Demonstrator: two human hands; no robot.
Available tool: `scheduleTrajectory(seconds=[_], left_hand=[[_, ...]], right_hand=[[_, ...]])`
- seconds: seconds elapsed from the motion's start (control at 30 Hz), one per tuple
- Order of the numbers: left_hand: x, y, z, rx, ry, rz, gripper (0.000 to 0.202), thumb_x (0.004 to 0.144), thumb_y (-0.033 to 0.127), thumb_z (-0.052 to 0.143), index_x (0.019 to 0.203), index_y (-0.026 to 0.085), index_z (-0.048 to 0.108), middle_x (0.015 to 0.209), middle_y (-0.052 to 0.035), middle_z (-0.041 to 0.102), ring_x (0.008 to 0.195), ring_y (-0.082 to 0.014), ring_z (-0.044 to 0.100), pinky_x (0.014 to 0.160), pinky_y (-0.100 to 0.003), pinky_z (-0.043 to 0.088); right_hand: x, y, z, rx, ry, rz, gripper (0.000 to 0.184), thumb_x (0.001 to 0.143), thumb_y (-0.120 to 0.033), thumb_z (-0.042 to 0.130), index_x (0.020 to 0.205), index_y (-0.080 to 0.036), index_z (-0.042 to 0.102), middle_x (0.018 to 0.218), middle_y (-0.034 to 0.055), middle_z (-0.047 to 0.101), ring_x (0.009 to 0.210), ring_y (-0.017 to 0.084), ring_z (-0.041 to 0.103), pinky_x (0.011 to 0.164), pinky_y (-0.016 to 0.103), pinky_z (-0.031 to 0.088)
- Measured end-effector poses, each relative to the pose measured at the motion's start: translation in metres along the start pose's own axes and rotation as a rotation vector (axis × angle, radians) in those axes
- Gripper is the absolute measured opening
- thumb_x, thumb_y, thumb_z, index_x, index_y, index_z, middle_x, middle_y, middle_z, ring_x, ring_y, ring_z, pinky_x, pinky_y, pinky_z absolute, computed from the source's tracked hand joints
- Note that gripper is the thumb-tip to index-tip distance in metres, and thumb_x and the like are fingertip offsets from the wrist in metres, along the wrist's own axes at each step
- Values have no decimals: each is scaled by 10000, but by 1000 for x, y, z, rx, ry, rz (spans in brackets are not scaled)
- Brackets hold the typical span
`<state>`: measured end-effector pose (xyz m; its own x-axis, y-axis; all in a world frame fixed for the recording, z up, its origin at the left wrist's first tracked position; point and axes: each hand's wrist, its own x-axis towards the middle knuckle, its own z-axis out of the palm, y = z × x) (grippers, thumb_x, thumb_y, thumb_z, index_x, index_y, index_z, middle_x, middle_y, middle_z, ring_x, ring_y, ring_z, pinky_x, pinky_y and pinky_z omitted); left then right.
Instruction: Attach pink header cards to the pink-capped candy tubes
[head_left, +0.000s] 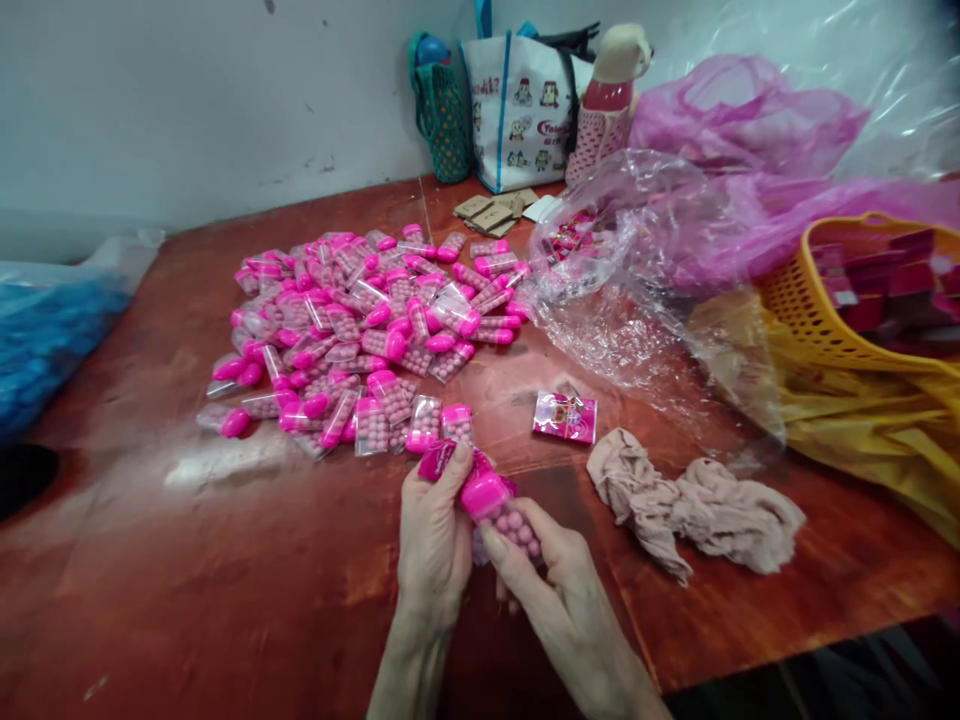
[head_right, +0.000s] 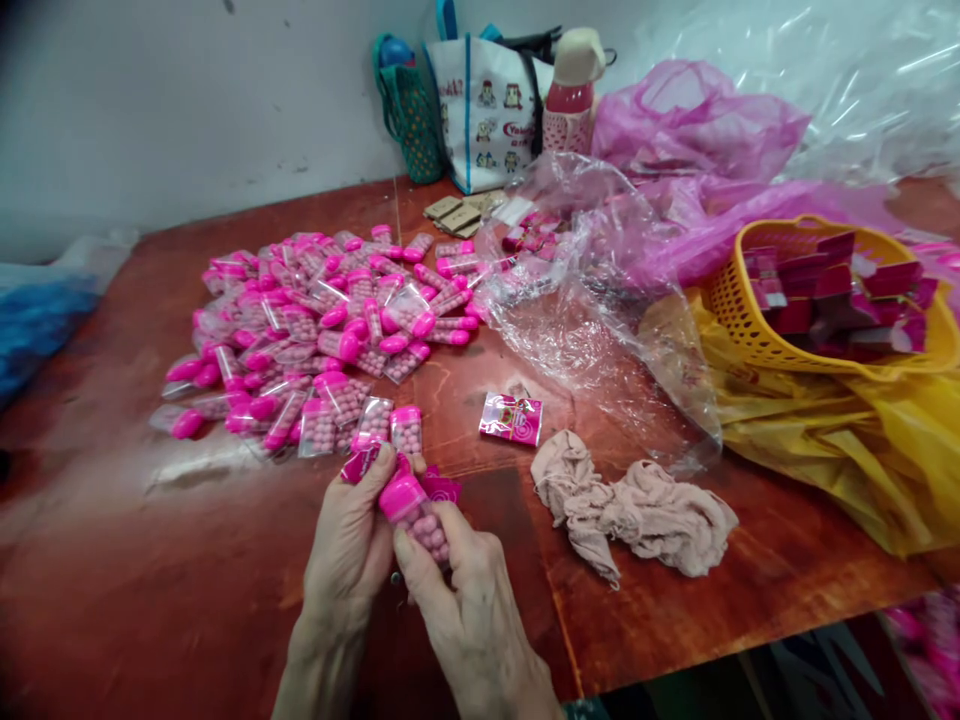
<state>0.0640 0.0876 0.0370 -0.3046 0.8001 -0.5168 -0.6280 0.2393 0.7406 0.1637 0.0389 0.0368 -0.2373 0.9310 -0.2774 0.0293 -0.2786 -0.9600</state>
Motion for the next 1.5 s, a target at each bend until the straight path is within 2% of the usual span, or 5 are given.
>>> scheduleTrajectory(seconds=[0.33, 0.83, 1.03, 1.23, 1.5], left_hand=[[-10, 21, -8, 297, -225, -64, 141, 667, 227, 703, 626, 134, 606, 496, 45, 544, 436, -75, 499, 483, -199, 435], [-20, 15, -30, 419, -94, 73, 110, 703, 239, 673, 669, 139, 640, 583, 21, 617, 570, -112, 578, 591, -215, 468], [-5, 19, -26, 171, -39, 86, 105, 668, 208, 700, 684, 126, 637, 606, 7, 643, 585, -126, 610, 643, -252, 490], [-14, 19, -25, 79, -76, 1, 80, 681, 166, 693, 730, 119, 652, 679, -22, 676, 664, -128, 631, 742, -265, 491], [-40, -7, -5, -39, -89, 5, 25, 721, 171, 659, 727, 156, 640, 674, 18, 651, 629, -106, 609, 689, -244, 487]], right_hand=[[-18, -10, -2, 204, -423, 237, 251, 833, -356, 520, 663, -177, 477, 503, -66, 375, 424, 58, 321, 401, 182, 237], [-32, 1, 21, 316, -399, 268, 319, 843, -473, 453, 696, -190, 446, 402, -94, 356, 323, 48, 303, 347, 167, 242], [-20, 7, 0, -146, -234, 43, 237, 872, -381, 458, 769, -194, 560, 610, -19, 530, 550, 121, 474, 516, 219, 360], [-16, 20, -21, -765, 366, -279, 315, 834, -367, 518, 1056, -161, 605, 1066, 159, 552, 1029, 340, 449, 851, 500, 349], [-5, -9, 11, -125, 320, -215, 70, 785, -251, 628, 764, -187, 610, 809, 27, 606, 788, 173, 549, 738, 278, 436]])
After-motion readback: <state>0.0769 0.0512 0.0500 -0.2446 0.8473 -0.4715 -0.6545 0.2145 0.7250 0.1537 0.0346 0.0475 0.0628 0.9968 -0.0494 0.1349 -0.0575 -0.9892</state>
